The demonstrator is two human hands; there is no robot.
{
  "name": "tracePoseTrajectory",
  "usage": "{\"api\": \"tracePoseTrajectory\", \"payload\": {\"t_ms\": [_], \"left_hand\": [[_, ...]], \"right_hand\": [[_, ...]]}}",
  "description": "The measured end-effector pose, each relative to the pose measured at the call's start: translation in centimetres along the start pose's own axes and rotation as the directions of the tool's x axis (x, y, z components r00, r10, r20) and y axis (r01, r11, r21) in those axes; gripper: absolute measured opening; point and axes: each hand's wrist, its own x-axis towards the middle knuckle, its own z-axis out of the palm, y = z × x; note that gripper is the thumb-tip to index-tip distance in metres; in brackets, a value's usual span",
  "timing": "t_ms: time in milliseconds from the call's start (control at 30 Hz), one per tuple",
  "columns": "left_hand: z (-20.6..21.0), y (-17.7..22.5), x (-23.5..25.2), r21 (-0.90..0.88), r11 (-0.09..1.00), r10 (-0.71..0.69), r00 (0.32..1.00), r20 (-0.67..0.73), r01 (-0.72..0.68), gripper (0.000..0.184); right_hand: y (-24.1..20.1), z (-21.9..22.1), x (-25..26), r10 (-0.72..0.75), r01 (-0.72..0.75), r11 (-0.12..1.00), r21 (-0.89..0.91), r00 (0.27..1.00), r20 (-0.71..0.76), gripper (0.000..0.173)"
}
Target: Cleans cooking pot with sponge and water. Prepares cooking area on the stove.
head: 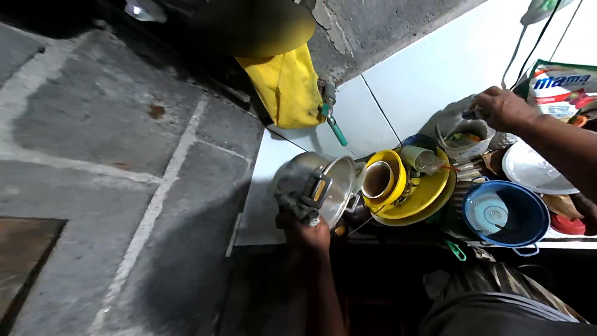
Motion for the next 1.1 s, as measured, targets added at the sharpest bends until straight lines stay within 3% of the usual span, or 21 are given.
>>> {"api": "tracePoseTrajectory", "payload": {"t_ms": [133,267,333,433,500,600,700,800,867,1100], "left_hand": [[0.3,-0.4,0.5,0.14,0.99,0.038,0.999,-0.018,-0.035,0.055],[0.5,-2.3,0.6,0.102,0.995,-0.009,0.999,-0.047,0.013,0.061],[0.3,-3.1,0.9,0.029,0.994,-0.107,0.993,-0.049,0.108,0.073],[0.2,-3.5,1.9,-0.095,0.927,-0.365,0.931,0.005,0.364,0.081],[-0.3,-2.7,3.0,-0.093,0.872,-0.476,0.877,0.067,0.481,0.074],[-0.2,-1.5,4.3,-0.062,0.793,-0.591,0.79,0.165,0.606,0.068],[0.8,-1.1,5.2,-0.032,0.761,-0.63,0.749,0.205,0.648,0.066],[1.6,-0.2,5.9,-0.029,0.754,-0.632,0.738,0.238,0.656,0.066],[2.2,0.3,6.3,-0.014,0.757,-0.627,0.732,0.266,0.654,0.065],[4.0,1.9,8.0,0.188,0.791,-0.608,0.712,0.352,0.583,0.059]], "right_hand": [[1.3,2.1,-0.2,-0.026,0.029,0.999,-0.04,0.997,0.075,0.034],[1.8,2.5,0.1,0.019,-0.004,0.995,-0.097,0.987,0.159,0.044],[1.8,2.6,0.7,0.048,-0.028,0.994,-0.108,0.981,0.187,0.052],[0.3,1.9,2.4,0.1,-0.082,0.992,-0.092,0.971,0.216,0.056],[-3.7,0.2,3.8,0.034,-0.037,0.999,0.011,0.978,0.207,0.041],[-12.2,-2.7,6.0,-0.228,0.201,0.964,0.173,0.961,0.157,0.024],[-21.0,-3.1,9.1,-0.392,0.375,0.902,0.215,0.919,0.042,0.038],[-29.7,-3.5,11.0,-0.251,0.232,0.966,0.113,0.948,0.198,0.069],[-33.7,-3.1,11.8,-0.163,0.16,0.986,0.035,0.944,0.287,0.076],[-37.5,-1.8,13.0,-0.087,0.11,0.993,-0.052,0.94,0.331,0.036]]}}
